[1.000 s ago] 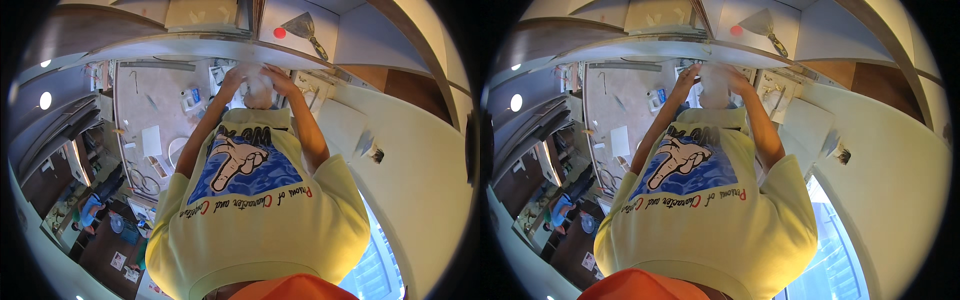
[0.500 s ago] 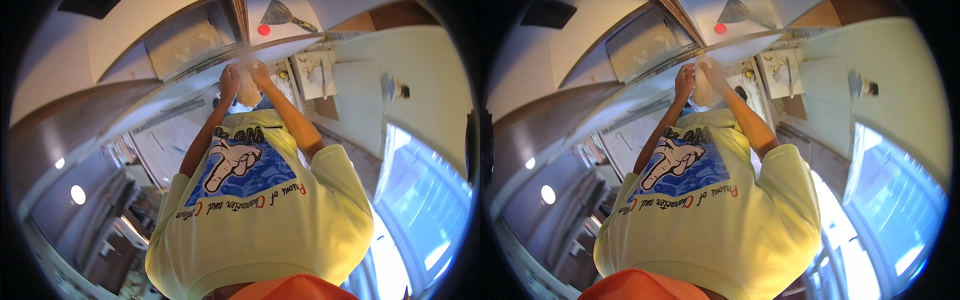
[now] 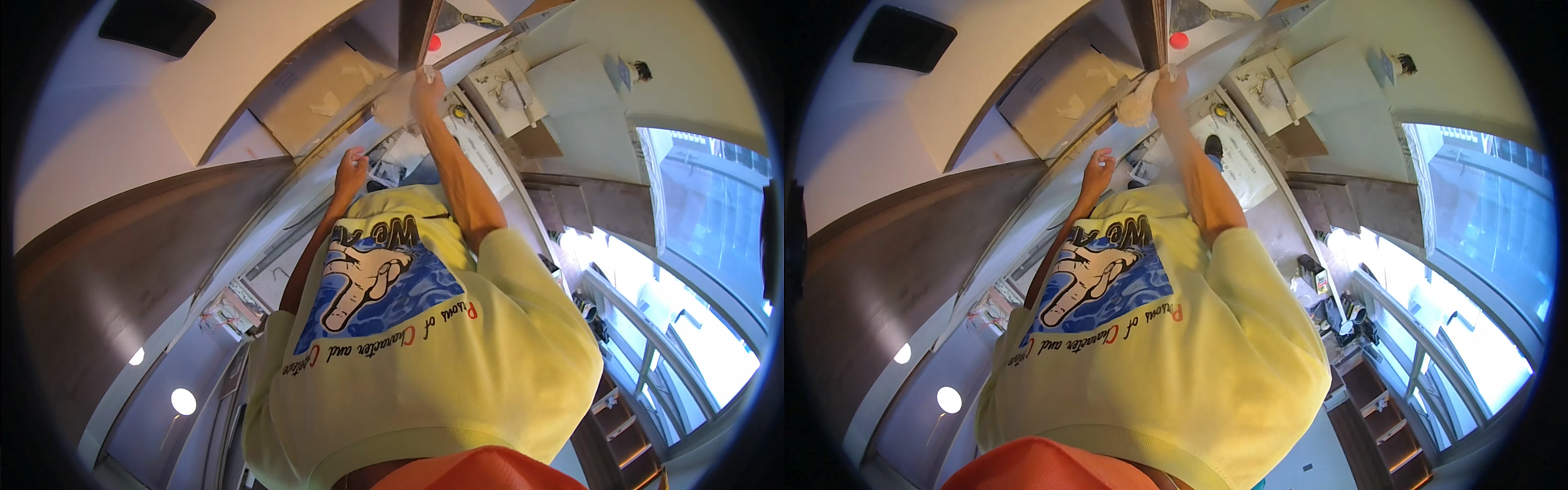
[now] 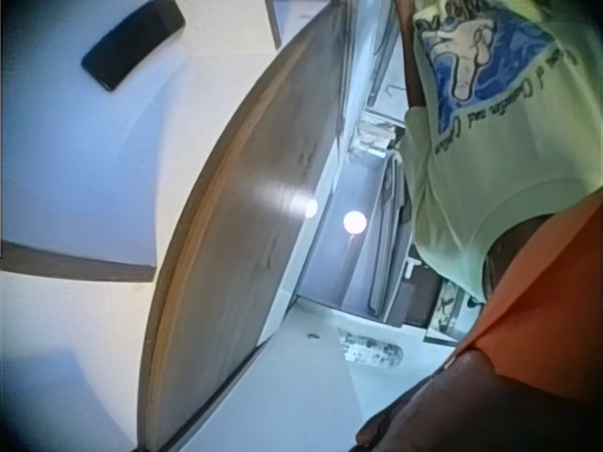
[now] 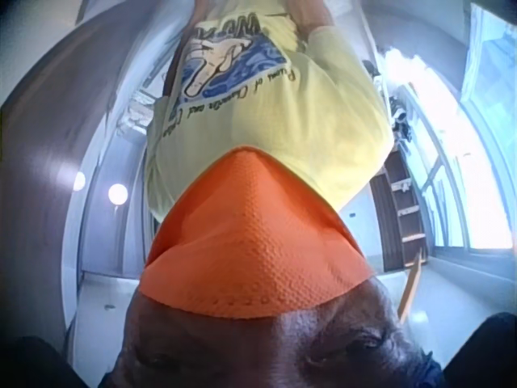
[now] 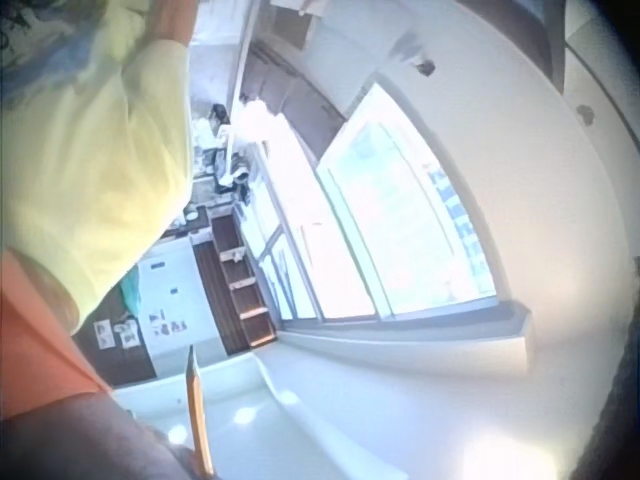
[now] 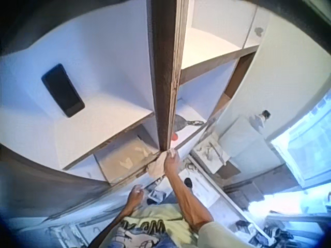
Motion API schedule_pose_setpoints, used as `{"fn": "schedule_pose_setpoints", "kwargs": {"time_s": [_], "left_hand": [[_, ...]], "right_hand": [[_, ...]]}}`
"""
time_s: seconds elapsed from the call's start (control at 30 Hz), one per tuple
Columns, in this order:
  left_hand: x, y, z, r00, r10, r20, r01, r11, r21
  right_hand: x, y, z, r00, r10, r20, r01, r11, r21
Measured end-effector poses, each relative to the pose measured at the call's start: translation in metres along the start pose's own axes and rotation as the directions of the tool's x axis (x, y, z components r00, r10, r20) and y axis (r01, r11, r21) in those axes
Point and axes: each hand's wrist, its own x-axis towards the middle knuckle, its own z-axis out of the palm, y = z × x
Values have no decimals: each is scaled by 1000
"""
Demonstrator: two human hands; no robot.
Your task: The person wipes a curved wooden trim piece with a cloth, then sits on the floor to peel off the protective backing from the adhesive side of the trim. The person continues to handle the trim piece while seated.
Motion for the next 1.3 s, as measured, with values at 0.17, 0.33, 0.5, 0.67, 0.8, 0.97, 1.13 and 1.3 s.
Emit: {"fn": "schedule_pose_setpoints", "kwargs": {"time_s": [0.17, 0.33, 0.5, 0.67, 0.8, 0.97, 1.13, 1.3], "left_hand": [[8, -2, -3, 997, 28, 74, -29, 999, 14], [31, 10, -4, 999, 36, -18, -36, 999, 11], [43, 30, 13, 996, 39, 84, -44, 997, 59], [50, 33, 18, 993, 100, 64, -104, 992, 70], [49, 27, 27, 993, 18, 120, -27, 997, 71], [38, 30, 22, 993, 93, 67, -98, 992, 76], [35, 40, 22, 996, 7, 89, -9, 1000, 24], [33, 47, 24, 1000, -8, 23, 8, 1000, 28]], "right_hand": [[0, 4, -25, 998, -31, -60, 24, 992, -123], [-9, -3, -16, 971, -234, 56, 240, 961, -138], [-13, 5, -22, 978, -119, 173, 174, 922, -347], [0, 4, -24, 919, -370, 137, 391, 899, -196], [-8, -2, -19, 952, -117, 283, 204, 932, -301], [-15, -10, -25, 983, -126, 133, 153, 966, -209], [-9, -11, -21, 960, -186, 209, 244, 921, -303], [-5, -4, -24, 967, -126, 221, 168, 969, -184]]}}
